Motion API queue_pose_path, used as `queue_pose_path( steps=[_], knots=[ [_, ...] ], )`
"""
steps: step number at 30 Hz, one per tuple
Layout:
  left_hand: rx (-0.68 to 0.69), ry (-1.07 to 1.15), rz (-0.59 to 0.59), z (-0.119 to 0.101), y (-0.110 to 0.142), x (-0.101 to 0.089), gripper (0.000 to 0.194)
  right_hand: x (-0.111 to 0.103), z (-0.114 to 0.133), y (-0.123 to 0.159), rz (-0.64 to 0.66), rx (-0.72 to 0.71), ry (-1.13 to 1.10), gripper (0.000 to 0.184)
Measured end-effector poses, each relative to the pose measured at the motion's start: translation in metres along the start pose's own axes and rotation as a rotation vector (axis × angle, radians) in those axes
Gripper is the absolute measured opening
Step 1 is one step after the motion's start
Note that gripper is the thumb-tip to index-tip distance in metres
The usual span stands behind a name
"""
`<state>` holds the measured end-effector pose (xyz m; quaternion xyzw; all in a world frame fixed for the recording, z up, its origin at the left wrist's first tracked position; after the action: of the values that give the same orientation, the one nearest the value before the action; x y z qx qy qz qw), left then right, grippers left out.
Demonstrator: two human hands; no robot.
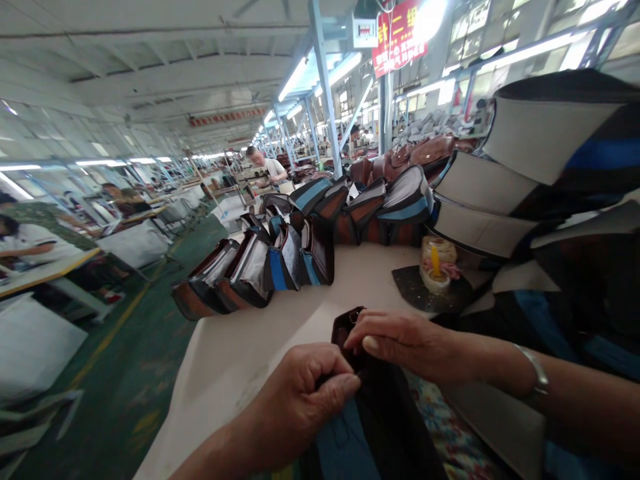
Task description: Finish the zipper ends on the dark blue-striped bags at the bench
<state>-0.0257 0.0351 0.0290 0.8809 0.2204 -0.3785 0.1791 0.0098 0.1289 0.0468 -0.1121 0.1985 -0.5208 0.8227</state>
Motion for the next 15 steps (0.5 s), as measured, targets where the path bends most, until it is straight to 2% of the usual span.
queue_pose_path(
  steps=[3,6,8,11,15],
  knots=[
    [0.024,0.003,0.001,-0.002,-0.002,0.001,0.032,0.016,0.001,-0.008,0.183,-0.029,-0.023,0.035],
    [-0.007,0.047,0.032,0.008,-0.004,0.002,0.04,0.016,0.002,-0.01,0.139,-0.128,-0.019,0.042],
    [-0.03,0.107,0.095,0.016,-0.003,0.005,0.047,0.014,-0.003,-0.007,0.095,-0.136,-0.039,0.041],
    [0.007,0.139,0.142,0.019,0.0,0.002,0.055,0.009,-0.016,0.0,0.066,-0.034,-0.173,0.041],
    [0.061,0.079,0.13,0.012,-0.001,-0.006,0.041,0.006,-0.029,0.003,0.055,0.191,-0.273,0.045]
  ],
)
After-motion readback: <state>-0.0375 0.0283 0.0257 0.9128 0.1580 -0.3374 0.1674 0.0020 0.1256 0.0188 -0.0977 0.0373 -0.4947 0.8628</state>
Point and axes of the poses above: each hand's wrist, its own y-axis away from the middle knuckle, its own x-axis out of the palm, z = x × y, the point moved 10 cm from there along -y, towards the middle knuckle, and after that the axes turned 15 degrees about -y, right-handed, at the moved point
